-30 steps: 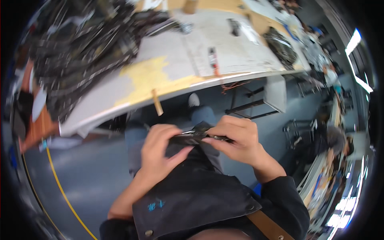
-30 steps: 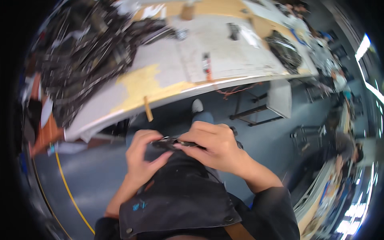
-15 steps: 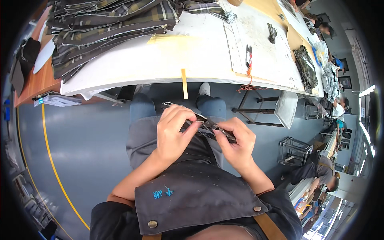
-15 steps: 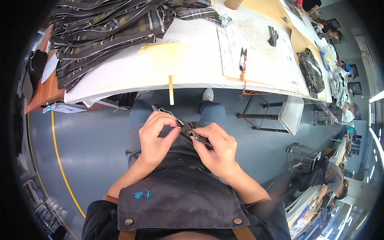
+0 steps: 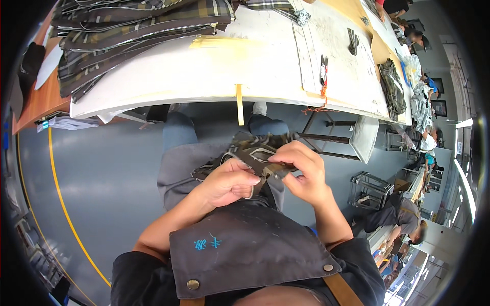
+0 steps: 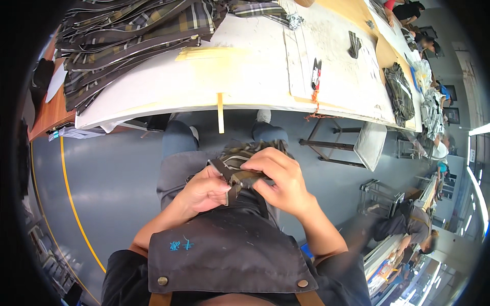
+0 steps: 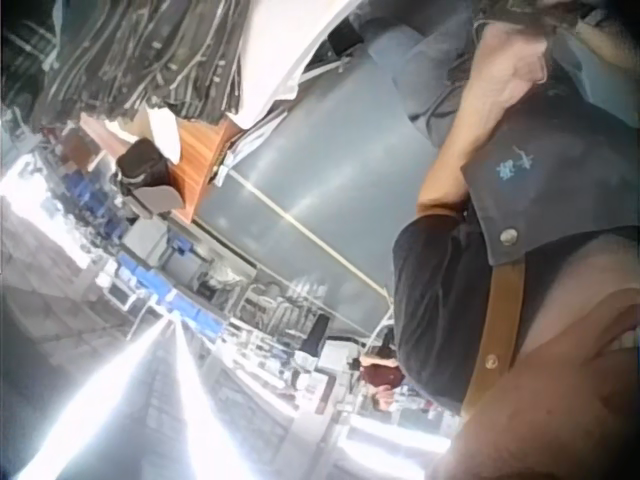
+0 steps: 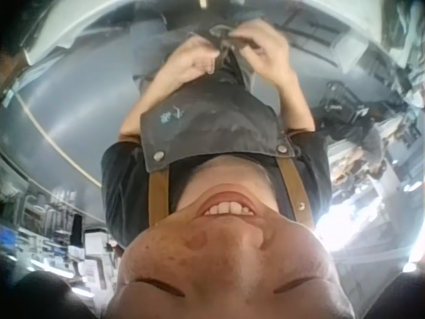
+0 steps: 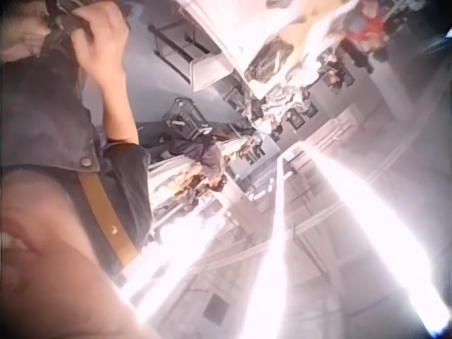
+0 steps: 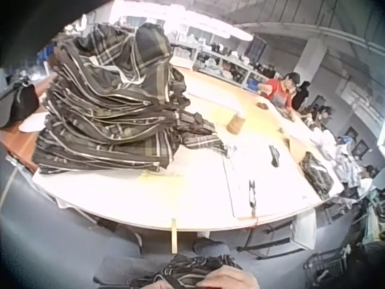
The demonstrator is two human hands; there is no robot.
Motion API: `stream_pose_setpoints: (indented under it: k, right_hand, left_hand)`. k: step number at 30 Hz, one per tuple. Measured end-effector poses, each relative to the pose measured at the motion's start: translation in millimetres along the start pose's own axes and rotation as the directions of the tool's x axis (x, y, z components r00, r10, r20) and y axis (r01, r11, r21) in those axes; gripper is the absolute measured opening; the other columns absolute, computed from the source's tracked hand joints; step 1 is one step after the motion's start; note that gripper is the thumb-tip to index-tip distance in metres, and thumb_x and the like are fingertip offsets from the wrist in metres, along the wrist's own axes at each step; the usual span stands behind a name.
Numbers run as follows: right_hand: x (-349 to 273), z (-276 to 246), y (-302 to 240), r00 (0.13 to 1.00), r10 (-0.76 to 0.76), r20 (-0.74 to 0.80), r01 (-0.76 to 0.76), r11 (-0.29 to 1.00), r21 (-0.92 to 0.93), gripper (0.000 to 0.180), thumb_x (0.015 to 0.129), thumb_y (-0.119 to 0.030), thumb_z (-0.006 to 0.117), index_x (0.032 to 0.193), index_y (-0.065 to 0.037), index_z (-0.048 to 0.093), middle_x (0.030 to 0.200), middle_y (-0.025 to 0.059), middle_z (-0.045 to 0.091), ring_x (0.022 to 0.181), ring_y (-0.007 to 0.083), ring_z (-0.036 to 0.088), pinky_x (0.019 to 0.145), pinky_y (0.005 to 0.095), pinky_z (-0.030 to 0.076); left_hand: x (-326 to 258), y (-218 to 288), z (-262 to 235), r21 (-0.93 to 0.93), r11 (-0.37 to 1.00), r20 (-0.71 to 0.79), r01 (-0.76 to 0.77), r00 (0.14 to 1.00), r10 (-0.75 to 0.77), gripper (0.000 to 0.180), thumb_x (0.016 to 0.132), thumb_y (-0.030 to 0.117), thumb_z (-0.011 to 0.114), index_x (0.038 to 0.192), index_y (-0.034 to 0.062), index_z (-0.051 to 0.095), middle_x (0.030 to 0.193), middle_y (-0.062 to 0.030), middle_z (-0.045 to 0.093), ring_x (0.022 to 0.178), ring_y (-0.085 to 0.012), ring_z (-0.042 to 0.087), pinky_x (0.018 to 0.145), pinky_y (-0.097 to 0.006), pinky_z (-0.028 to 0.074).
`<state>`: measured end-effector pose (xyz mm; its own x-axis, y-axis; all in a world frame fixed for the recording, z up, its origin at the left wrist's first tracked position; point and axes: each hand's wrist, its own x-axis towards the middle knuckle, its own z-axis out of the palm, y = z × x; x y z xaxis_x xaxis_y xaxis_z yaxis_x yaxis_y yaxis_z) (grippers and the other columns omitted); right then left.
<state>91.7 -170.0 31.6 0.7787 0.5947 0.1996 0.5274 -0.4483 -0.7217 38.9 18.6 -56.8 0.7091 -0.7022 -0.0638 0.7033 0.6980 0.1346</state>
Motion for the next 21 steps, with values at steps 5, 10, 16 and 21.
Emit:
stream_pose_setpoints:
  k: [5, 10, 16, 21]
  right_hand:
    - [6, -8, 6, 0.988, 0.007, 0.153, -0.013, 0.999, 0.039, 0.038, 0.057, 0.011, 0.055, 0.091, -0.003, 0.065, 0.086, 0.0097, 0.063, 0.078, 0.0279, 0.060, 0.064, 0.0353, 0.050]
    - [10, -6, 6, 0.959, 0.079, 0.272, -0.064, 0.996, -0.062, 0.038, 0.055, 0.011, 0.054, 0.089, -0.003, 0.064, 0.085, 0.0077, 0.062, 0.078, 0.0297, 0.060, 0.062, 0.0380, 0.049]
    - [14, 1, 10, 0.955, 0.152, 0.256, -0.130, 0.986, -0.101, 0.039, 0.062, 0.008, 0.061, 0.099, -0.005, 0.065, 0.087, 0.0088, 0.062, 0.084, 0.0305, 0.061, 0.068, 0.0389, 0.052]
    - [16, 8, 14, 0.986, 0.099, 0.131, -0.100, 0.995, -0.004, 0.031, 0.074, 0.006, 0.066, 0.104, -0.003, 0.065, 0.099, 0.0131, 0.065, 0.086, 0.0283, 0.065, 0.073, 0.0337, 0.053]
  left_hand:
    - [1, 6, 8, 0.157, 0.985, 0.014, 0.071, 0.997, -0.074, 0.024, 0.084, 0.003, 0.058, 0.108, 0.0035, 0.062, 0.079, 0.0014, 0.058, 0.054, -0.0042, 0.033, 0.049, -0.022, 0.026]
    - [0, 5, -3, 0.264, 0.964, -0.067, -0.028, 0.997, 0.048, 0.041, 0.072, -0.005, 0.073, 0.111, 0.0022, 0.061, 0.096, -0.0064, 0.067, 0.091, -0.0138, 0.064, 0.080, -0.028, 0.050]
    - [7, 1, -7, 0.106, 0.994, -0.221, 0.009, 0.975, 0.015, 0.027, 0.084, 0.010, 0.069, 0.109, 0.0047, 0.063, 0.100, -0.0025, 0.066, 0.092, -0.0095, 0.058, 0.075, -0.024, 0.045]
    - [16, -1, -23, -0.027, 0.995, -0.203, -0.095, 0.975, 0.088, 0.026, 0.086, 0.011, 0.067, 0.111, 0.0067, 0.064, 0.102, 0.0009, 0.065, 0.091, -0.0085, 0.056, 0.076, -0.024, 0.042]
